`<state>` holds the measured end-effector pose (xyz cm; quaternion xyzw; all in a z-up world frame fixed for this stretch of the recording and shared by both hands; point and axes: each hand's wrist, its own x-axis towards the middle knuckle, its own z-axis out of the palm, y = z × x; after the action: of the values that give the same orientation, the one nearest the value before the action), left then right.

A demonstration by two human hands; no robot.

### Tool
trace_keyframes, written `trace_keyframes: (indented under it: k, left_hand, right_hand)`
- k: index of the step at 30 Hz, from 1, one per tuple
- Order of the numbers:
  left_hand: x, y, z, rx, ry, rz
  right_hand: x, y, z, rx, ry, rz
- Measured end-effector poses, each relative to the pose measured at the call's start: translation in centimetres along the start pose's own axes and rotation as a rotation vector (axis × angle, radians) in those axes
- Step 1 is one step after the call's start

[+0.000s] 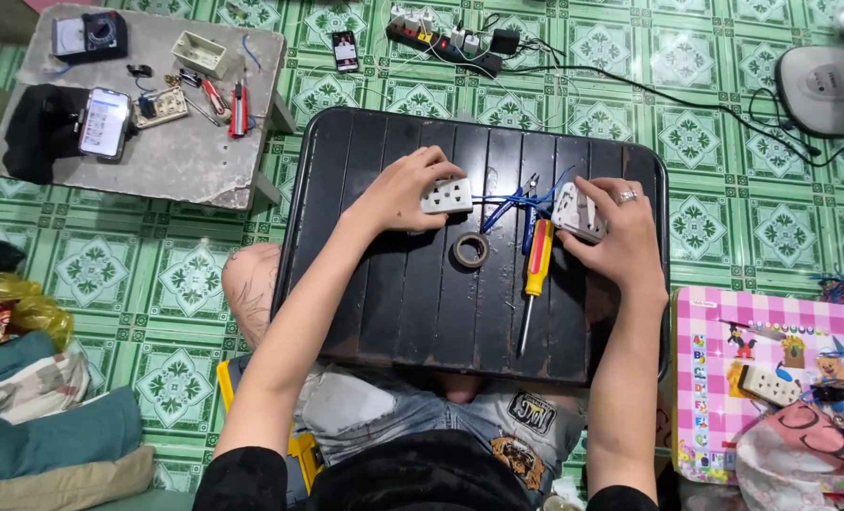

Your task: The person uses a screwdriver to tighten screws on a white electrical socket and a black electrical component. They manipulate wires and handle the components on a black work surface.

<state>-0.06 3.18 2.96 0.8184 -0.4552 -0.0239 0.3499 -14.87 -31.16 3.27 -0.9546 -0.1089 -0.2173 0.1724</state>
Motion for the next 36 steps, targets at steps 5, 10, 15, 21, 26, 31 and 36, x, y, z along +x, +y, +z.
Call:
trace_keyframes:
  k: [5,10,15,21,26,31,36]
  left_hand:
    - [0.2,-0.5,0.5,-0.022,0.008,0.035]
    - [-0.7,-2.0,2.5,-0.140,0.092,-0.025]
    - [-1.0,-1.5,2.6,-0.207,0.141,-0.040]
    - [-1.1,-1.8,2.4,-0.144,0.086,0.042]
    - [-1.1,-1.2,1.8,-0.084,0.154,0.136]
    - [-0.9,-1.1,2.4,-0.154,0.256,0.070]
    - [-0.7,-0.7,2.1,-0.294,0.248,0.001]
  right_hand:
    - [-2.1,-3.1,-0.7,0.049,0.155,0.137]
    - [-4.0,-9.1,0.1,-0.059,0.092,0.530]
    - [-2.1,-11.6,-0.1,0.225,-0.117,0.790]
    - [0.5,-12.9,-5.3,0.487,-0.299,0.876]
    - [0.6,-8.8,-3.9,0.451,0.142,0.203]
    - [7.0,-6.5,3.2,0.397,0.548,-0.282]
    - [8.4,-5.3,7.1,0.434,0.448,-0.402]
